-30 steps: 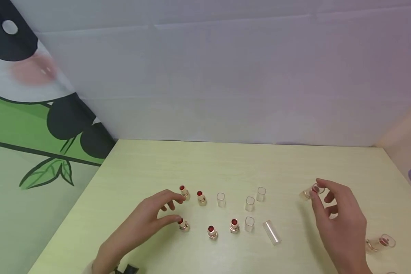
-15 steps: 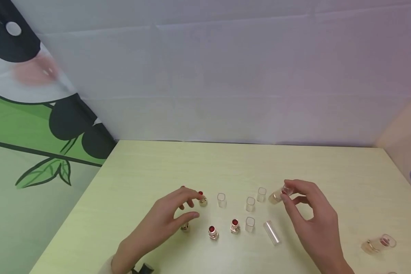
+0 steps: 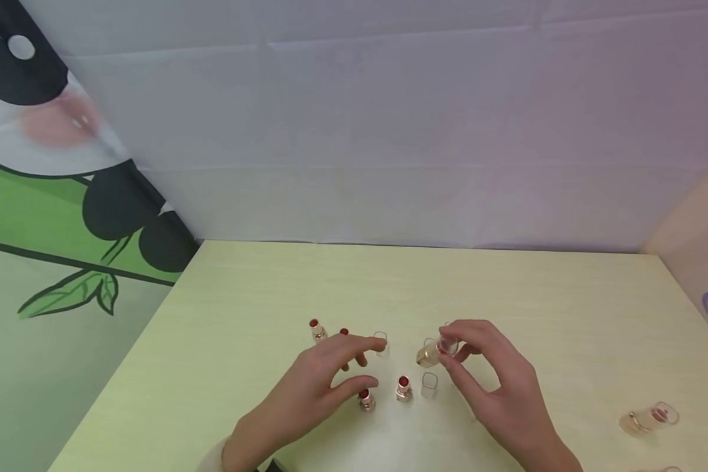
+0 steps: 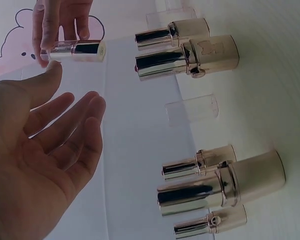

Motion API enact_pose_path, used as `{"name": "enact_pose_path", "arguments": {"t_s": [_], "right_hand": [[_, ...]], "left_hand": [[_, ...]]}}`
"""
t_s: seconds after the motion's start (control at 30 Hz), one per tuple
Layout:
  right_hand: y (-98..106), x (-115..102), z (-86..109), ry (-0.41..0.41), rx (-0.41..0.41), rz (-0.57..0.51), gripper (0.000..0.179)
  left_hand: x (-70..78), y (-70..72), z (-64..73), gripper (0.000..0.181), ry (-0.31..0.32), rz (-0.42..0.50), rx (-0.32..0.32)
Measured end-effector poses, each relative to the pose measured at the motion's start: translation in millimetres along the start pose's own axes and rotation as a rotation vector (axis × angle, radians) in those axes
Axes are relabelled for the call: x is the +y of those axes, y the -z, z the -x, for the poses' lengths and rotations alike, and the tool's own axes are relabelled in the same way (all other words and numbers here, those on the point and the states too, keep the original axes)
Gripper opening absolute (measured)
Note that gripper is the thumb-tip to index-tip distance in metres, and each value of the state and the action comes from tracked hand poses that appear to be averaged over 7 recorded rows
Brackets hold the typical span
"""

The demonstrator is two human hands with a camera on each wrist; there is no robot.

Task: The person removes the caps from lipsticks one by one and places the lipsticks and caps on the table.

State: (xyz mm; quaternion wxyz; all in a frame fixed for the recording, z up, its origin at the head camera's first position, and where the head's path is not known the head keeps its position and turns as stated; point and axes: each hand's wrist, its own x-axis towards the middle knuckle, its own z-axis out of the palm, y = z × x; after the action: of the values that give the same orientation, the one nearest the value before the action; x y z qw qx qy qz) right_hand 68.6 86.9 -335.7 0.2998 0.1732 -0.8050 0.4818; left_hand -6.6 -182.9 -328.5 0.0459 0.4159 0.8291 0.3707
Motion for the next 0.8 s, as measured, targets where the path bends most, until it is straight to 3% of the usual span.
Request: {"name": "enact_pose_path", "arguments": {"t_s": [0.13, 0.4, 0.63, 0.73, 0.8], "right_hand": [[-9.2, -0.7, -0.3, 0.038, -0.024, -0.032, 0.036], [-29.5, -7.1, -0.5, 0.125, -0.055, -0.139, 0.029], [-52.0, -14.7, 1.8, 0.227, -0.059, -0.233, 0.024], [-59.1, -15.0, 6.3, 0.217, -0.056, -0.252, 0.027], [-61.9, -14.3, 11.3, 0.163, -0.063, -0.238, 0.032]], "left_hand": [[3.5, -4.4, -2.9, 0.048, -0.016, 0.011, -0.014], [3.8, -12.1, -3.4, 0.047, -0.071, -0.059, -0.007], [-1.4, -15.1, 1.1, 0.029, -0.09, -0.041, -0.035], [-4.5, -15.1, 4.6, 0.024, -0.096, -0.038, -0.034], [-6.5, -15.0, 7.0, 0.024, -0.101, -0.041, -0.032]]}}
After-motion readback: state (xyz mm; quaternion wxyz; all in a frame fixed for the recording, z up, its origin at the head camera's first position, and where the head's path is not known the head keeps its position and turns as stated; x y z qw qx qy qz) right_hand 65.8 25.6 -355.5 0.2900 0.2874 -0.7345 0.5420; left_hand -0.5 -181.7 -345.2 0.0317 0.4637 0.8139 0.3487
